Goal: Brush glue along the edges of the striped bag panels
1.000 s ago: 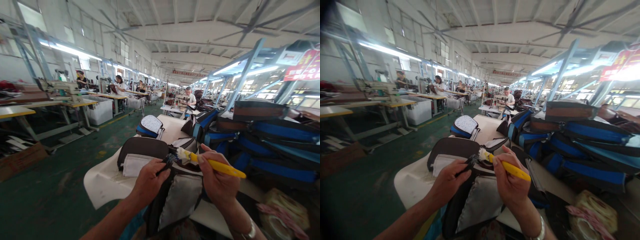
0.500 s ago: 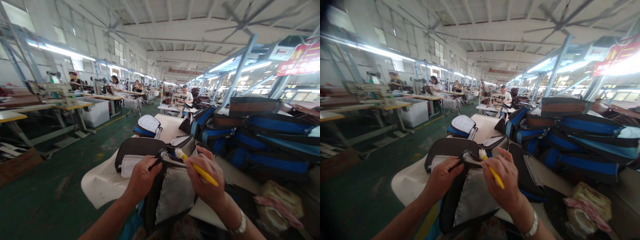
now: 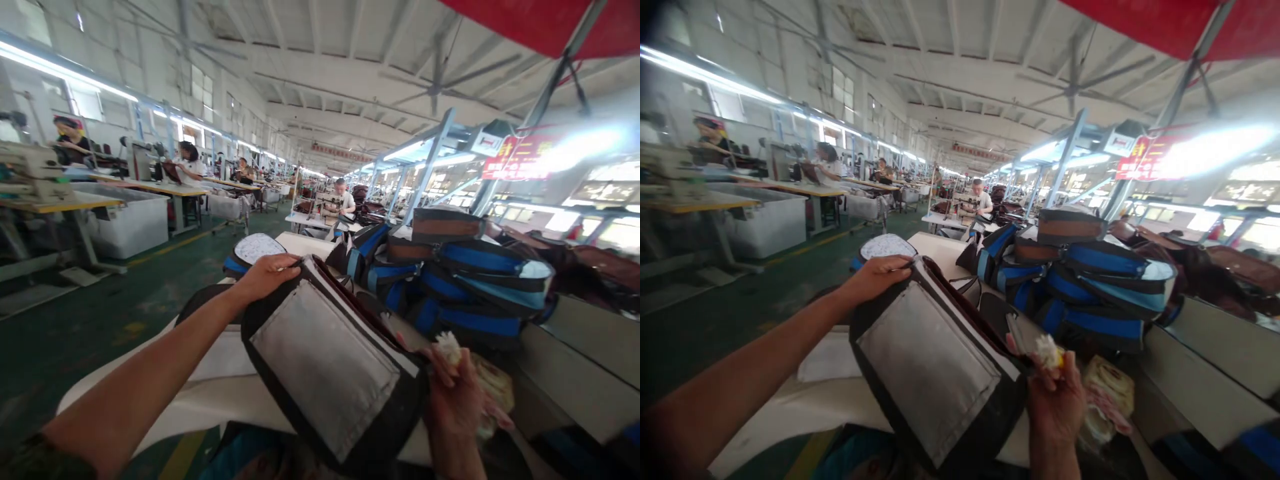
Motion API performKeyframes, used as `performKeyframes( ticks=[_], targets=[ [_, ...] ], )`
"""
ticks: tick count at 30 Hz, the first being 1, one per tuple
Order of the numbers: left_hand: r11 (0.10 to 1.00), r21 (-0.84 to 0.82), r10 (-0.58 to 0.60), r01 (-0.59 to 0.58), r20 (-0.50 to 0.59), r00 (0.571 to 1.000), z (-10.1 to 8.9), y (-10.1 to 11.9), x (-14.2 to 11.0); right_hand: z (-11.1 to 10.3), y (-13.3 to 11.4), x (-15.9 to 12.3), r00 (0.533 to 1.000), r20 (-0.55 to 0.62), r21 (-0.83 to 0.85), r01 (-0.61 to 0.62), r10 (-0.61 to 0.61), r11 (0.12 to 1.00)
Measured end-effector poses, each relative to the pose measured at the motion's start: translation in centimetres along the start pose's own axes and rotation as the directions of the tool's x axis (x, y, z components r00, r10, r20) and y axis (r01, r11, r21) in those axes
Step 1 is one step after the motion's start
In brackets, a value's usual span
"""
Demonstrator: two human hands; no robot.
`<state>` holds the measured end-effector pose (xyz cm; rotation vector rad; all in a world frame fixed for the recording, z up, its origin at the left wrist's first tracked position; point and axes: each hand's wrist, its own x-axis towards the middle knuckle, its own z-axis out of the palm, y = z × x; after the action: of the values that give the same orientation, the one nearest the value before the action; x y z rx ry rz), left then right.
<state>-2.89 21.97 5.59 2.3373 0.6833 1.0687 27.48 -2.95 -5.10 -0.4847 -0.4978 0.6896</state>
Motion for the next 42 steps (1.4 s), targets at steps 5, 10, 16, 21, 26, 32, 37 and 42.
performKeyframes(
  ticks=[5, 10, 16, 21, 26, 32, 37, 42],
  targets=[
    [0.981, 0.168, -0.058, 0.093, -0.205, 0.977, 7.2, -3.4, 2.8, 1.4, 6.6, -0.4, 0.989, -0.013, 0.308, -0.137, 0.149, 0.942],
    [0.957, 0.146, -0.192, 0.252, -0.332, 0.923, 12.4, -2.7, -3.3, 2.4, 9.5, 0.9, 0.991, 0.023, 0.315, -0.132, 0.132, 0.94],
    [0.958, 0.231, 0.186, -0.17, -0.053, 0.981, 15.5, 3.2, -16.2, 2.5, 9.7, 1.0, 0.985, 0.005, 0.337, -0.163, 0.171, 0.927],
    [0.923, 0.351, 0.127, -0.157, 0.108, 0.986, 19.5, 3.6, -18.7, 3.4, 9.8, 0.3, 0.976, 0.018, 0.334, -0.208, 0.215, 0.919],
    [0.87, 0.45, 0.1, -0.201, 0.237, 0.966, 22.2, 3.1, -17.3, 4.5, 7.9, 0.2, 0.975, 0.039, 0.342, -0.219, 0.219, 0.914],
    [0.997, 0.002, 0.072, -0.073, 0.157, 0.985, 17.3, 5.0, -14.5, 5.7, 1.9, 0.3, 0.987, 0.005, 0.203, -0.156, 0.158, 0.967],
    [0.964, -0.261, 0.015, 0.052, 0.246, 0.969, 9.4, 7.6, -11.2, 9.0, -1.8, -0.1, 0.994, 0.078, -0.269, 0.094, -0.075, 0.958],
    [0.927, -0.354, -0.008, 0.123, 0.309, 0.951, 7.1, 8.5, -10.4, 12.4, 0.0, 0.7, 0.948, 0.302, -0.422, 0.225, -0.098, 0.878]
  ],
)
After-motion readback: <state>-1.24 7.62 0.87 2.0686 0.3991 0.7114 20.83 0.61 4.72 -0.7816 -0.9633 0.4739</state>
